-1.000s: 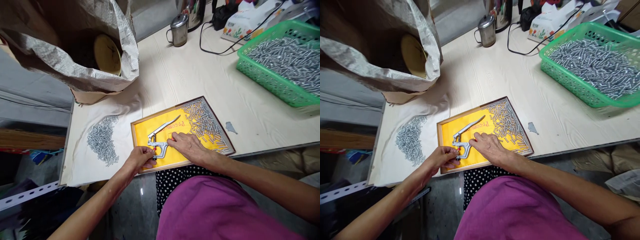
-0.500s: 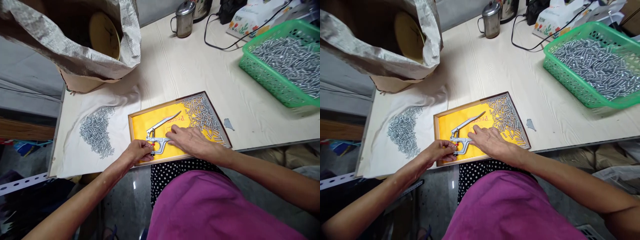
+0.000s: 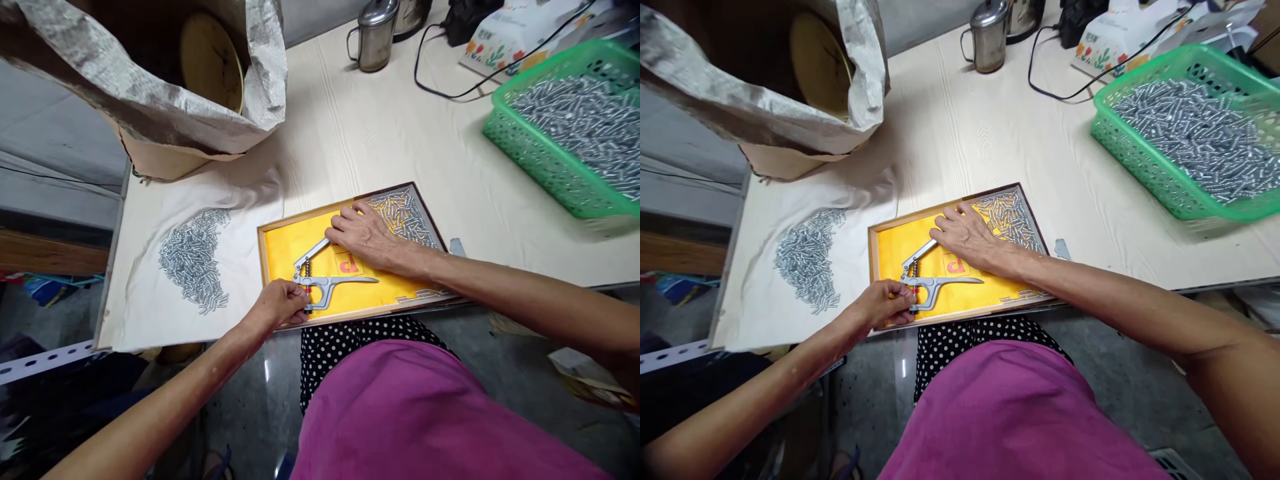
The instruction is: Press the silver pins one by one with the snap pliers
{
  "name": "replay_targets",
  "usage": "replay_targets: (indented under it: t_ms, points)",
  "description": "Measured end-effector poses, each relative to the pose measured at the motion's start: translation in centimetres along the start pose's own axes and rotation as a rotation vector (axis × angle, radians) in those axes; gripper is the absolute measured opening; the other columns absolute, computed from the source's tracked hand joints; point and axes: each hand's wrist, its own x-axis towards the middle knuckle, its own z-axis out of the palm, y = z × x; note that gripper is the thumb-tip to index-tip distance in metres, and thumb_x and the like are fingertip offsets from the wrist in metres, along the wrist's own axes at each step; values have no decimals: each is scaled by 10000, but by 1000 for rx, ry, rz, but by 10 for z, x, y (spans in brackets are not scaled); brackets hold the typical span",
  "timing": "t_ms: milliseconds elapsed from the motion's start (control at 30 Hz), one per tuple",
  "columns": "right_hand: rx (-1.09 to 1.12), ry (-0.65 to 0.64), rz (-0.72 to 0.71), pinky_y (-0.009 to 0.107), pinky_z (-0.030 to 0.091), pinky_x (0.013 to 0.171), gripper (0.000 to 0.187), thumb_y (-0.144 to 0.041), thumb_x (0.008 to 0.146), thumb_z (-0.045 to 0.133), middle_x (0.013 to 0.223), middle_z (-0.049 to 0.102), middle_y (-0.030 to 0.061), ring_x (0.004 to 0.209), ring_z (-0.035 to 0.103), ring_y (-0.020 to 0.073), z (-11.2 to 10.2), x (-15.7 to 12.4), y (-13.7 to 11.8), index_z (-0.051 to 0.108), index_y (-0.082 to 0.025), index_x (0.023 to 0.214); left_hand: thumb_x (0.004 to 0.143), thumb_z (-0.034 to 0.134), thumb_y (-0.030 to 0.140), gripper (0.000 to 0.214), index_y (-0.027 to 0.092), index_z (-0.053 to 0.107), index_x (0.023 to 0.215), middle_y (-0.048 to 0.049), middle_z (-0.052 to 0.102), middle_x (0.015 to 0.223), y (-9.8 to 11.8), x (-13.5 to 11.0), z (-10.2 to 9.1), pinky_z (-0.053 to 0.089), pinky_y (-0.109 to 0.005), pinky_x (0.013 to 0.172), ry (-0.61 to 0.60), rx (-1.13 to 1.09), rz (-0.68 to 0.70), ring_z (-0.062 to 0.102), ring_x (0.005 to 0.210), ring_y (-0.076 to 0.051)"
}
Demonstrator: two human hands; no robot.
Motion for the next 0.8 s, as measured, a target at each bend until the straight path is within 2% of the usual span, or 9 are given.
replay_targets:
  t_ms: [100, 200, 333, 433, 533, 633, 800]
  points:
    - [15, 3, 49, 393, 274, 858, 312, -218, 1024, 329, 1031, 636, 116, 990, 449, 260, -3, -2, 0, 632, -171, 1085, 756, 806, 213, 223, 146, 627, 640, 12, 624, 476, -4, 0, 1, 475, -164, 475, 0, 13, 22, 622, 456, -105]
    - [77, -1, 96, 395, 324, 885, 336, -374, 1015, 415, 1110, 629, 140, 1029, 480, 276, -8, -8, 0, 603, -147, 1175, 764, 785, 178, 211, 146, 629, 626, 11, 629, 488, -6, -3, 2, 497, -170, 494, 25, 15, 61, 644, 484, -115]
    - [170, -50, 38, 476, 359, 995, 818, -696, 880, 529, 1314, 570, 190, 1189, 488, 342, -13, -28, -1, 415, -122, 1451, 793, 744, 129, 218, 143, 627, 609, 8, 628, 489, -5, -6, 3, 513, -190, 517, 40, 20, 56, 623, 466, -109]
    - [178, -87, -10, 543, 291, 1102, 1020, -762, 798, 579, 1482, 452, 225, 1378, 359, 399, -12, -42, -4, 315, -94, 1522, 809, 722, 107, 228, 144, 627, 606, 12, 624, 489, -4, -6, 4, 513, -196, 528, 44, 17, 33, 608, 453, -100]
    - [165, -94, 1, 583, 234, 1146, 1003, -712, 808, 610, 1530, 412, 216, 1437, 293, 403, -11, -49, -9, 285, -109, 1541, 819, 708, 107, 220, 141, 640, 612, 7, 627, 486, -5, -5, 4, 491, -191, 510, 64, 31, 37, 597, 445, -100]
    - [139, -98, 15, 600, 224, 1148, 919, -631, 834, 635, 1491, 465, 204, 1394, 363, 381, -14, -50, -15, 307, -128, 1529, 841, 686, 117, 221, 133, 652, 623, -2, 636, 494, -7, -4, 5, 471, -185, 497, 68, 43, 56, 582, 440, -93]
    - [146, -82, 13, 593, 255, 1121, 841, -545, 845, 672, 1429, 511, 211, 1289, 444, 357, -22, -51, -20, 372, -93, 1488, 827, 691, 139, 197, 130, 664, 633, -9, 647, 506, -10, -5, 5, 463, -186, 505, 75, 45, 64, 576, 449, -93]
